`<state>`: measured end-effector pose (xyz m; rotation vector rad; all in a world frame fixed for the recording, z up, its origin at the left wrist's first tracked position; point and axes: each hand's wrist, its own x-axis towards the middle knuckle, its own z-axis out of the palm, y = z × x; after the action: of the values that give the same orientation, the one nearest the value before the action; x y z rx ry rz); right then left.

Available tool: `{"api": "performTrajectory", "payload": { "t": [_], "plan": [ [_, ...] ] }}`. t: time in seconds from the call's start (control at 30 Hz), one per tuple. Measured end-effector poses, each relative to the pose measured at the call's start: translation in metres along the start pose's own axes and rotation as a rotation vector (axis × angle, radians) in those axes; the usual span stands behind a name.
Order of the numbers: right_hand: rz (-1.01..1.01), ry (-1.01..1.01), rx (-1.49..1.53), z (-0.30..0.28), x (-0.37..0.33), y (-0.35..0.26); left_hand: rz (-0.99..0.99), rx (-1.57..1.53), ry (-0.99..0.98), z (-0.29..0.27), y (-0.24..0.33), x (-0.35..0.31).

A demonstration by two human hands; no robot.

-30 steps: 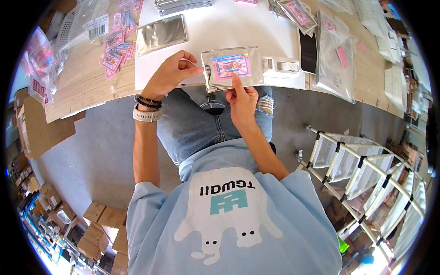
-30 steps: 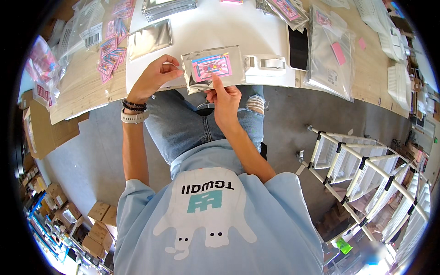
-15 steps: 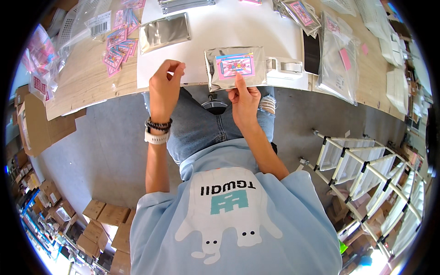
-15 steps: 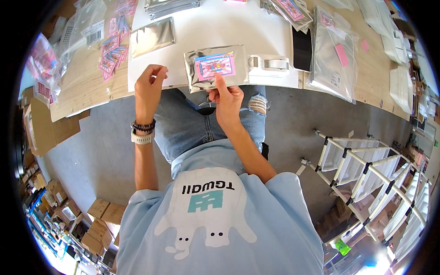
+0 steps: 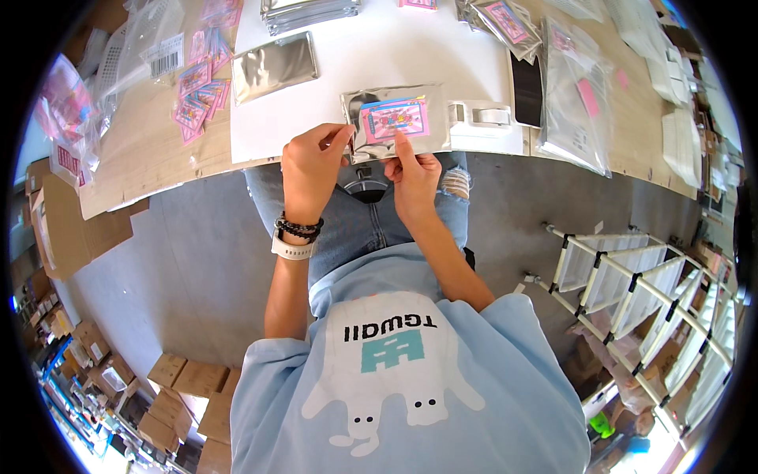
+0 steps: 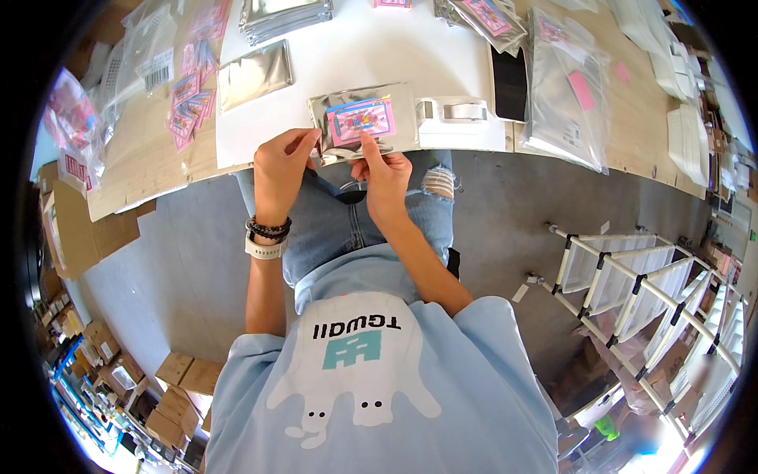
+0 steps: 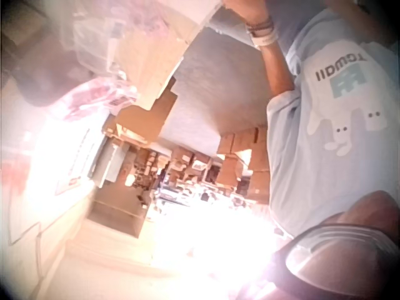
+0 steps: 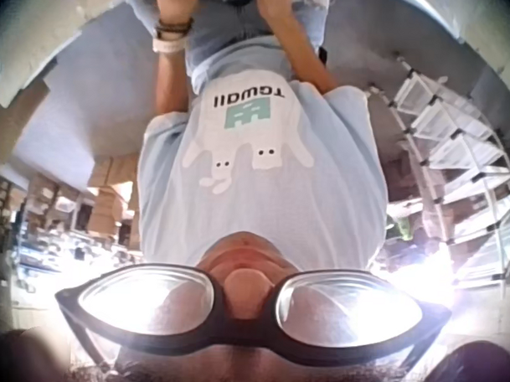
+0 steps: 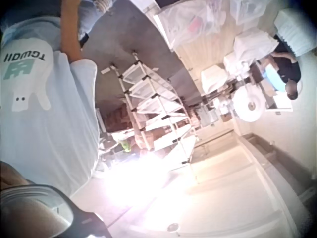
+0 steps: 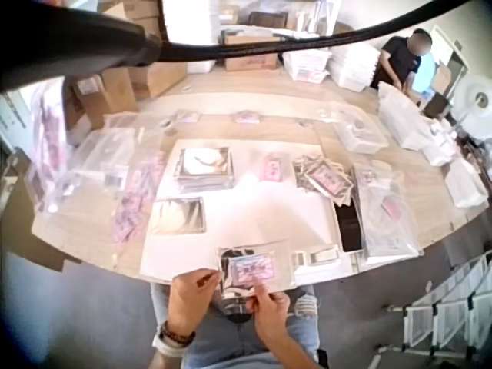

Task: The person seals multiple small silver foil pouches containing colorful cards using a handheld tape dispenser. They apply tape to the top edge of each pouch, press it down, and place the sealed unit into a growing stack on the table.

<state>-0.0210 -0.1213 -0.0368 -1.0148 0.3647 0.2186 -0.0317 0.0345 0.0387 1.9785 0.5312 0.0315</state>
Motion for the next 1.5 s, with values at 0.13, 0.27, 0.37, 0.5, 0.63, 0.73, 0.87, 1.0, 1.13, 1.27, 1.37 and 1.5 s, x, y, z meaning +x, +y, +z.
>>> {"api": "performTrajectory", "payload": {
  "t": [0.13, 0.27, 0.37, 0.5, 0.63, 0.73, 0.87, 1.0, 1.13, 1.27, 1.37, 1.5],
  "plan": [
    [-0.005, -0.019, 0.010, -0.002, 0.000, 0.001, -0.040, -0.330, -0.113, 0.005, -0.026, 0.010],
    [0.013, -0.037, 0.048, -0.002, 0.001, 0.002, -0.131, -0.480, -0.157, 0.008, -0.023, 0.010],
    [0.023, -0.033, 0.024, -0.005, 0.002, 0.003, -0.178, -0.486, -0.227, 0.011, -0.026, 0.018],
    [0.039, -0.067, 0.056, -0.007, 0.001, 0.002, -0.238, -0.385, -0.299, 0.029, -0.028, 0.022],
    [0.123, -0.126, 0.040, -0.013, 0.001, -0.003, -0.231, -0.523, -0.271, 0.036, -0.021, 0.020],
    [0.238, -0.239, -0.063, -0.021, -0.002, -0.022, -0.182, -0.653, -0.259, 0.036, -0.018, 0.021],
    [0.292, -0.576, -0.752, -0.044, -0.001, -0.094, -0.218, -0.685, -0.310, 0.037, -0.030, 0.028],
    [-0.807, -0.374, -1.134, -0.043, 0.009, -0.155, -0.249, -0.750, -0.353, 0.031, -0.010, 0.023],
    [-1.094, -0.647, -1.509, -0.037, 0.055, -0.188, -0.286, -0.801, -0.316, 0.042, -0.013, 0.027],
    [-0.992, -0.749, -1.714, -0.054, 0.075, -0.176, -0.269, -0.663, -0.289, 0.043, -0.032, 0.041],
    [-0.991, -0.729, -1.804, -0.057, 0.078, -0.170, -0.239, -0.687, -0.303, 0.051, -0.038, 0.041],
    [-1.050, -0.730, -1.795, -0.057, 0.080, -0.169, -0.203, -0.571, -0.191, 0.053, -0.033, 0.035]
  ]
}}
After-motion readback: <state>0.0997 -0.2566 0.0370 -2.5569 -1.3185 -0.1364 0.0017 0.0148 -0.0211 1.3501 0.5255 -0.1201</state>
